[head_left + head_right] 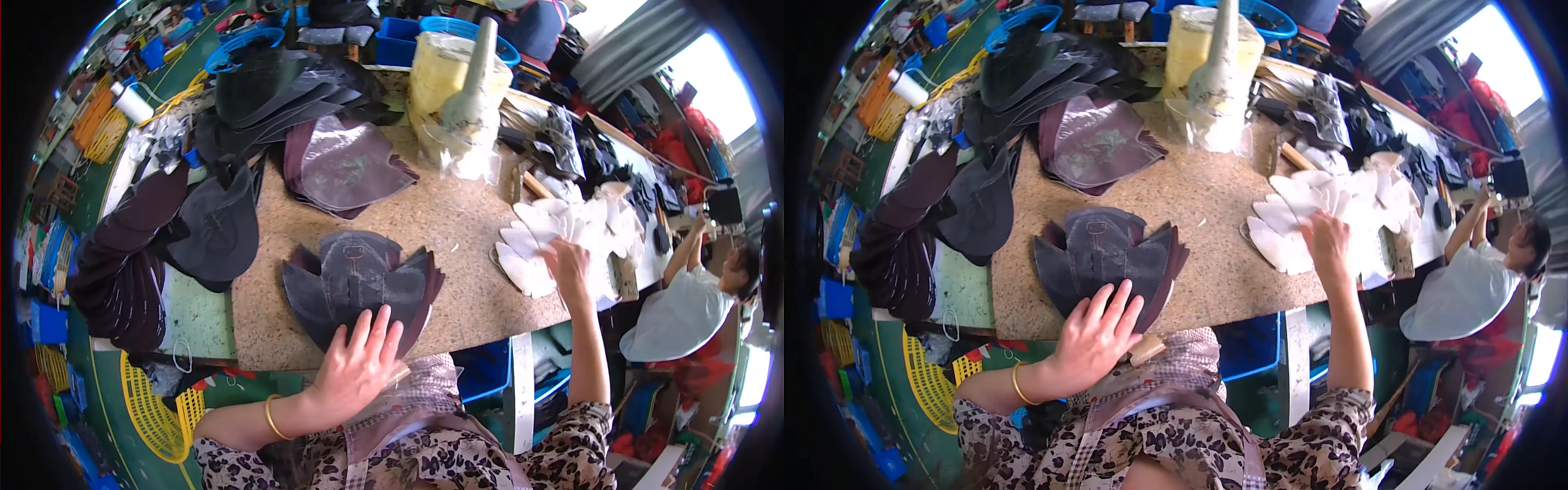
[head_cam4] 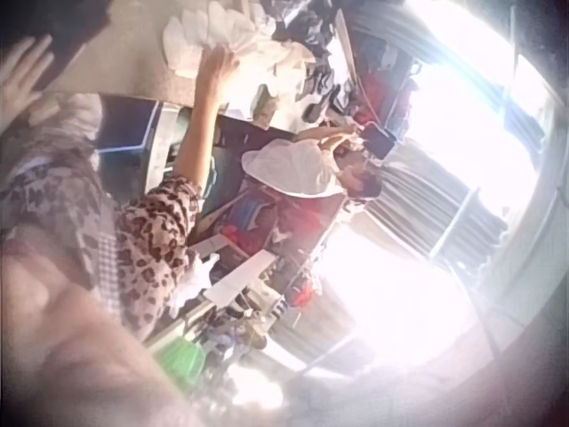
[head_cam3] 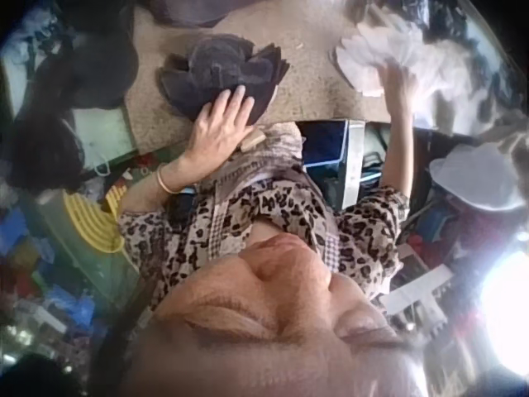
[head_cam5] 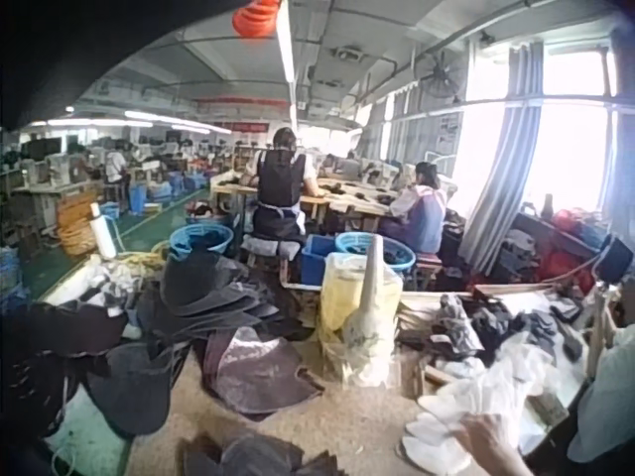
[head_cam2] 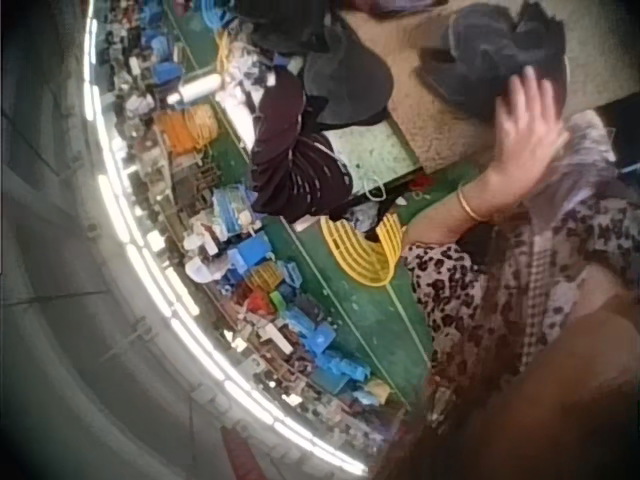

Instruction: The person assembles shoe components by applying lining pieces onto cutout base patterns and pressing leather layers into place by hand.

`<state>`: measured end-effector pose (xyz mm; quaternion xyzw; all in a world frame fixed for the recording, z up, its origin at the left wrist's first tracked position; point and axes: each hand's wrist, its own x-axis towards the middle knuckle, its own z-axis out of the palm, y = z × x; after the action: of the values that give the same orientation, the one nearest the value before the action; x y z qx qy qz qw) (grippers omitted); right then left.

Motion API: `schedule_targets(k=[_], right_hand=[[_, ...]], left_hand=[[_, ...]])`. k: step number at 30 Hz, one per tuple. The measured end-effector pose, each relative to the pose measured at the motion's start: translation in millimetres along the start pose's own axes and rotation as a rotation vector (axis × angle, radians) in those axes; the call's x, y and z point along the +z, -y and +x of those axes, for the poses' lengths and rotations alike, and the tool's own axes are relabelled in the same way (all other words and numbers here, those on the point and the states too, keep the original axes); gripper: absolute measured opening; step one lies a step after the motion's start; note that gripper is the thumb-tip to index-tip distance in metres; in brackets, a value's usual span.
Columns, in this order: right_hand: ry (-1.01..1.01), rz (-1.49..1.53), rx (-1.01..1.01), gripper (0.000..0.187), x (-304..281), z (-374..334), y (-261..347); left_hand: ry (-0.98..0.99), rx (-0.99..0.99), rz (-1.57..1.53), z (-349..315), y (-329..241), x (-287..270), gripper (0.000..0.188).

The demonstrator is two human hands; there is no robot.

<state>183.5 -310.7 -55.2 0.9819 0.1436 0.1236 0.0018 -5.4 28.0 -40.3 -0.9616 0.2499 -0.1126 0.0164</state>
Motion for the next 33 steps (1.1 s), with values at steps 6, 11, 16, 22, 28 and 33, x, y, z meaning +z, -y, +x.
schedule_targets(k=[6,11,16,22,28,33], right_hand=[[-0.249,0.025,0.311,0.002,-9,14,-13],[-0.195,-0.018,0.187,0.017,-43,6,19],[0.034,-0.414,-0.032,0.009,9,-15,15],[-0.253,-0.152,0.374,0.010,-27,9,-13],[-0.368,0.208,-0.195,0.013,-88,-28,3],[-0.222,1.076,0.117,0.016,-58,-56,67]], left_hand=[[-0.163,-0.020,-0.619,24,13,-18,0.058],[-0.187,0.130,-0.721,61,-7,-18,0.058],[-0.197,0.287,-0.650,151,-49,36,0.046],[-0.047,0.215,-0.320,213,-67,97,0.053],[-0.215,0.337,-0.639,202,-57,18,0.036],[-0.163,0.032,-1.062,168,-27,18,0.008]])
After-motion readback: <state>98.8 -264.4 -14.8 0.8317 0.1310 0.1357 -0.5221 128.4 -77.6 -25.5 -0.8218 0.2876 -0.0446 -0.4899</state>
